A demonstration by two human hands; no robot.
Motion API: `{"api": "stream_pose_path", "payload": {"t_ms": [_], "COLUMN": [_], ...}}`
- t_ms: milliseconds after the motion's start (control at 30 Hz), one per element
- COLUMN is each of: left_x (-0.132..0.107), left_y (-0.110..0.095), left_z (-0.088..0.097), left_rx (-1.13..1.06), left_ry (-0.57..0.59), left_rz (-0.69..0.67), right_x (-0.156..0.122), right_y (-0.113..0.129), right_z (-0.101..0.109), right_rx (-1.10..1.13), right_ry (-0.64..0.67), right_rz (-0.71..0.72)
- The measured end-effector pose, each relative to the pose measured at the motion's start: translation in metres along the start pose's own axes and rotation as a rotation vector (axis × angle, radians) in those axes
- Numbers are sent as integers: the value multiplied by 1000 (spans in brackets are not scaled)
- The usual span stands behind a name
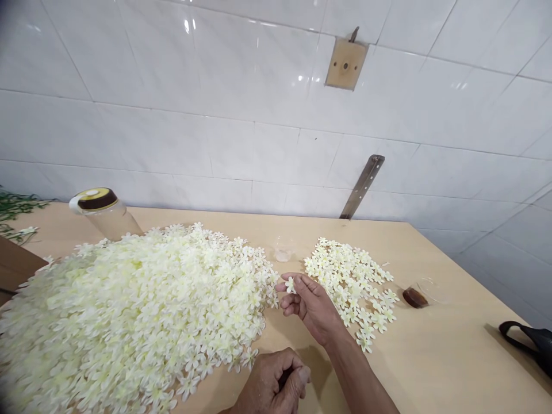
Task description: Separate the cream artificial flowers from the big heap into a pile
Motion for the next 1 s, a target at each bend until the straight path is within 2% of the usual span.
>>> {"api": "stream_pose_path", "payload": {"t_ms": [100,200,333,467,700,833,1000], "left_x": [-1,0,1,2,3,3,2], "left_y": [2,1,-1,-2,0,-1,-3], "left_z": [-1,0,1,0,-1,0,1], "left_rx": [-23,-3,-17,-20,99,117,110], "left_ry": [14,8,-9,-43,-54,-20,-30], "left_rz": [35,3,-24,-46,31,53,64], "right_x": [1,1,0,-1,-1,1,2], "right_y": [-1,-1,-1,-1,-7,-11,-13], "right_z": [3,6,10,11,9,10,9], "right_rx": [39,75,16,-69,-118,-187,-173], "right_ry": [23,33,95,100,23,-25,-87], "right_rz": [-34,-19,14,18,-77,-82,-60]}}
Point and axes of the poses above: each hand's wrist, its own x-axis towards the middle knuckle, its own z-axis out of the back of the hand, y = z × x, the point moved 2 cm from there along x, towards the middle knuckle, and after that the axes turned 10 degrees about -y, right-handed, at the moved point
